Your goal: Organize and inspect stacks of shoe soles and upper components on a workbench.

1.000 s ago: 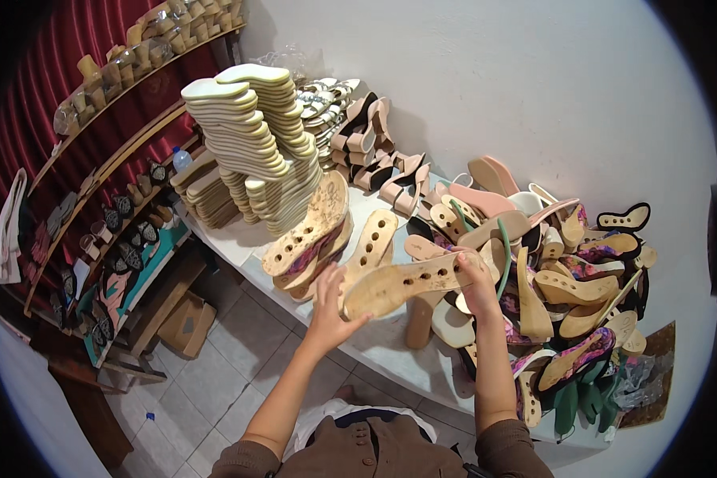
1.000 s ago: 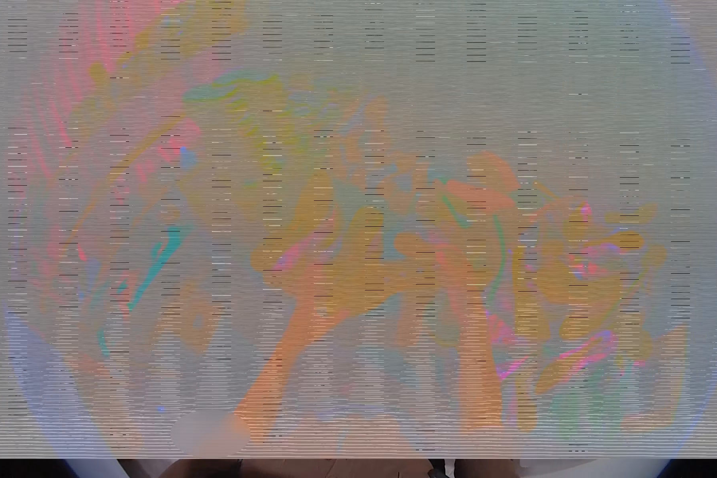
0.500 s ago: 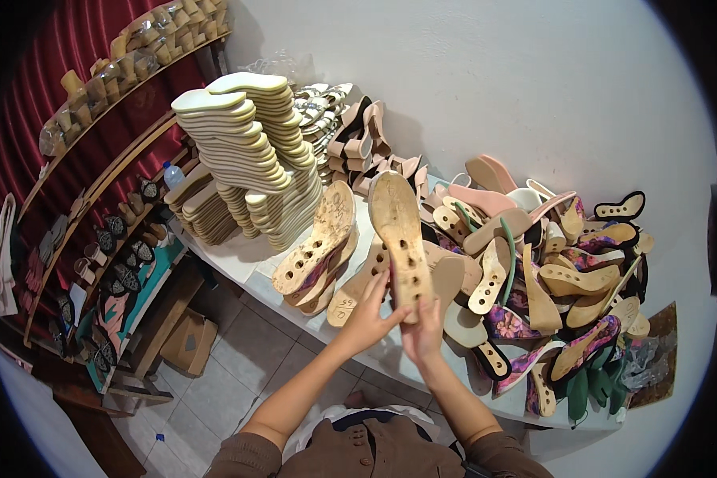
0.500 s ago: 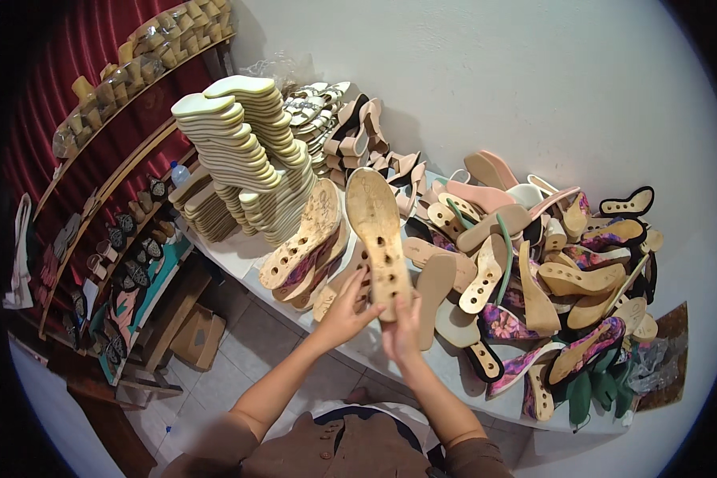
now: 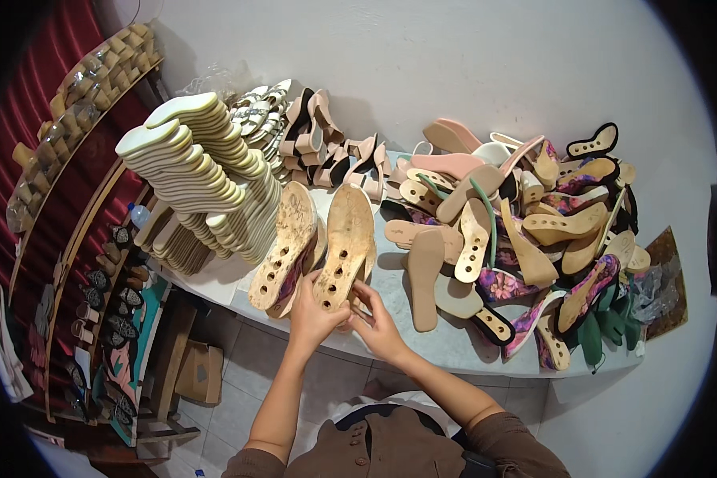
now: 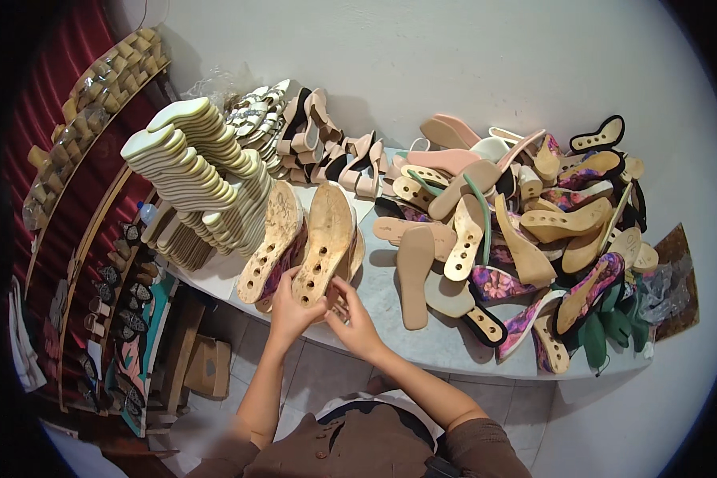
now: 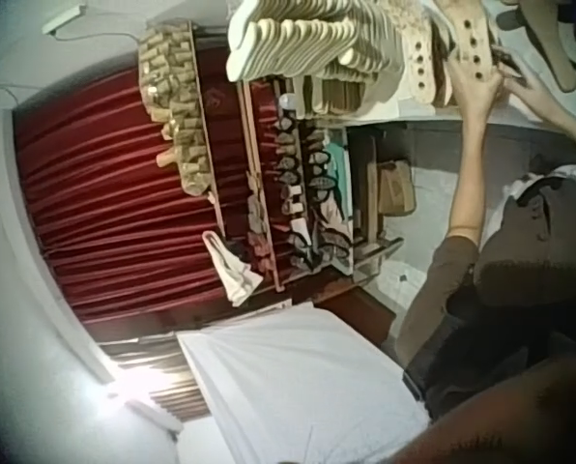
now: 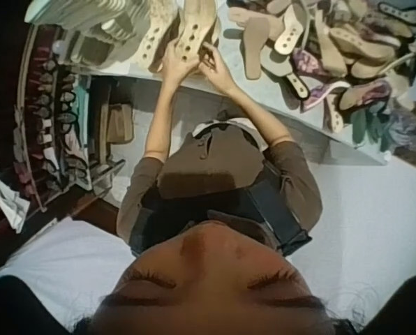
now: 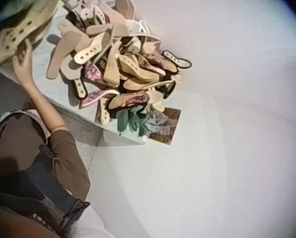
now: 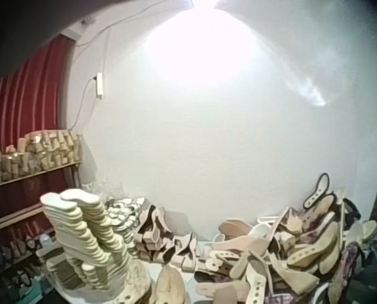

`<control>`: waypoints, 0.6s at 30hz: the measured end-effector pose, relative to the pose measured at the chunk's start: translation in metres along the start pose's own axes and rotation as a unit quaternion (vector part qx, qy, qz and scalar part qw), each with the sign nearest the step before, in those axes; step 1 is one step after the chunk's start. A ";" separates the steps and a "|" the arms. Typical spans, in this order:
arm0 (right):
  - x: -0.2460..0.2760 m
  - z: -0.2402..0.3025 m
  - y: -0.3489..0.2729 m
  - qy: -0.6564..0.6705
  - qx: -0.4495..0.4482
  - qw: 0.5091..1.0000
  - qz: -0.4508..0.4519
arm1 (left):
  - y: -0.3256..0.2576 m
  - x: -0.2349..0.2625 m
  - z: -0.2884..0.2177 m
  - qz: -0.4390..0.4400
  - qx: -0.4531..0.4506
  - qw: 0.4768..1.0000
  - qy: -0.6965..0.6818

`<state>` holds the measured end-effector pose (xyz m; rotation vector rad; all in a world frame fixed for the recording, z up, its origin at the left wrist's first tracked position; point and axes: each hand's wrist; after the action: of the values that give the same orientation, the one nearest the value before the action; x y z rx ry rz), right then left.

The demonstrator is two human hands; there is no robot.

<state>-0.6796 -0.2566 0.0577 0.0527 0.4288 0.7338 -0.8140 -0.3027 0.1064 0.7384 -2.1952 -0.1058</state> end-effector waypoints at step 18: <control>0.004 -0.009 0.000 -0.043 0.042 0.998 -0.021 | -0.007 -0.013 0.027 0.042 0.002 0.998 -0.056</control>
<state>-0.6808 -0.2547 0.0485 0.1527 0.3761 0.6691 -0.8233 -0.3057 0.0774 0.6555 -2.3304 -0.1014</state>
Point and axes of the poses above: each hand's wrist, its own y-axis towards the middle knuckle, its own x-axis out of the back of the hand, z = x × y, and after that the axes turned 10 degrees about y, right-handed
